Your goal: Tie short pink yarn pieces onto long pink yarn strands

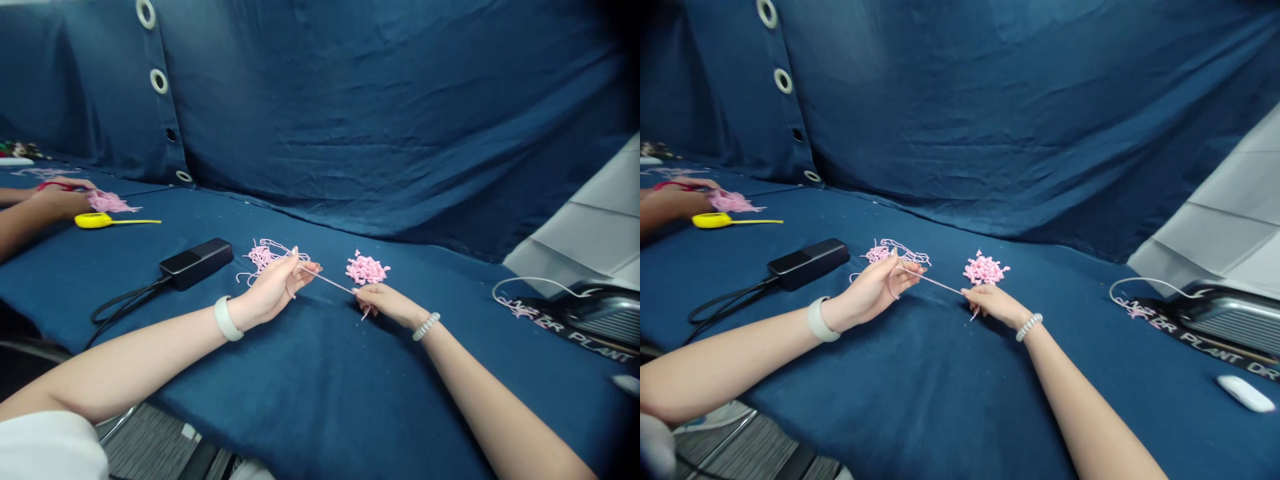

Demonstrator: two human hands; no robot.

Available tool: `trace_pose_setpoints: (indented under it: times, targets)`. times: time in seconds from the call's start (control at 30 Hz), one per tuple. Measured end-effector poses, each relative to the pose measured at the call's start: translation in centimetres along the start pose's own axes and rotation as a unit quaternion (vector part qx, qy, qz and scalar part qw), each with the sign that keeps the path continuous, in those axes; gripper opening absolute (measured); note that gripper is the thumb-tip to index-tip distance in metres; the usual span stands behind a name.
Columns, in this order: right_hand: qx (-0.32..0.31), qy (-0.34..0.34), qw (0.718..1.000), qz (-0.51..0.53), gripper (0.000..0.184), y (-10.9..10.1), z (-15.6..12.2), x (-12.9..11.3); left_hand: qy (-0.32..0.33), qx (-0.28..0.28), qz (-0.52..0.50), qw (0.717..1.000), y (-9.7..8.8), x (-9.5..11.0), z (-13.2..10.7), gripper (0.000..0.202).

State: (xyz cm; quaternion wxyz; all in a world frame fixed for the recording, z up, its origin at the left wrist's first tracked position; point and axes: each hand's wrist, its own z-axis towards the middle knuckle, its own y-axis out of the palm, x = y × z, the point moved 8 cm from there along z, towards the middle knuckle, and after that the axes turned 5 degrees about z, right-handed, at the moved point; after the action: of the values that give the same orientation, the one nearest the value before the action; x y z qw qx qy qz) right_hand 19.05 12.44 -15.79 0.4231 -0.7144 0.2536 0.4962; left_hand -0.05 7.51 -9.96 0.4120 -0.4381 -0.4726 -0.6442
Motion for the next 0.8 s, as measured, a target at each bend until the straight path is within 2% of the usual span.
trace_pose_setpoints:
  times: [0.17, 0.3, 0.4, 0.5, 0.57, 0.67, 0.8]
  targets:
    - [0.018, 0.003, 1.0, 0.023, 0.048, -0.6, 0.1, 0.8, -0.039, 0.017, -0.049, 0.998, -0.3, 0.4, 0.0, 0.047]
    - [0.014, 0.013, 0.997, 0.074, 0.046, -0.9, 0.3, 1.6, -0.032, 0.04, -0.094, 0.994, -0.5, 1.4, -0.1, 0.04]
    - [0.006, 0.011, 0.99, 0.138, 0.041, -0.9, 0.3, 1.9, -0.026, 0.023, -0.156, 0.987, -0.2, 1.9, -0.1, 0.033]
    - [0.007, 0.0, 0.985, 0.17, 0.039, -1.6, 0.0, 1.6, -0.04, 0.016, -0.17, 0.985, -0.2, 1.6, -0.1, 0.022]
    - [0.01, -0.009, 0.983, 0.183, 0.039, -2.8, -0.6, 1.1, -0.055, 0.018, -0.159, 0.986, -0.3, 1.1, -0.2, 0.013]
    - [0.009, -0.041, 0.983, 0.181, 0.038, -5.3, -2.0, -0.6, -0.068, 0.008, -0.152, 0.986, -0.1, 0.5, -0.3, 0.014]
    - [-0.035, -0.081, 0.991, 0.101, 0.033, -6.9, -4.6, -4.0, -0.067, 0.007, -0.147, 0.987, -0.1, 0.6, -0.4, 0.019]
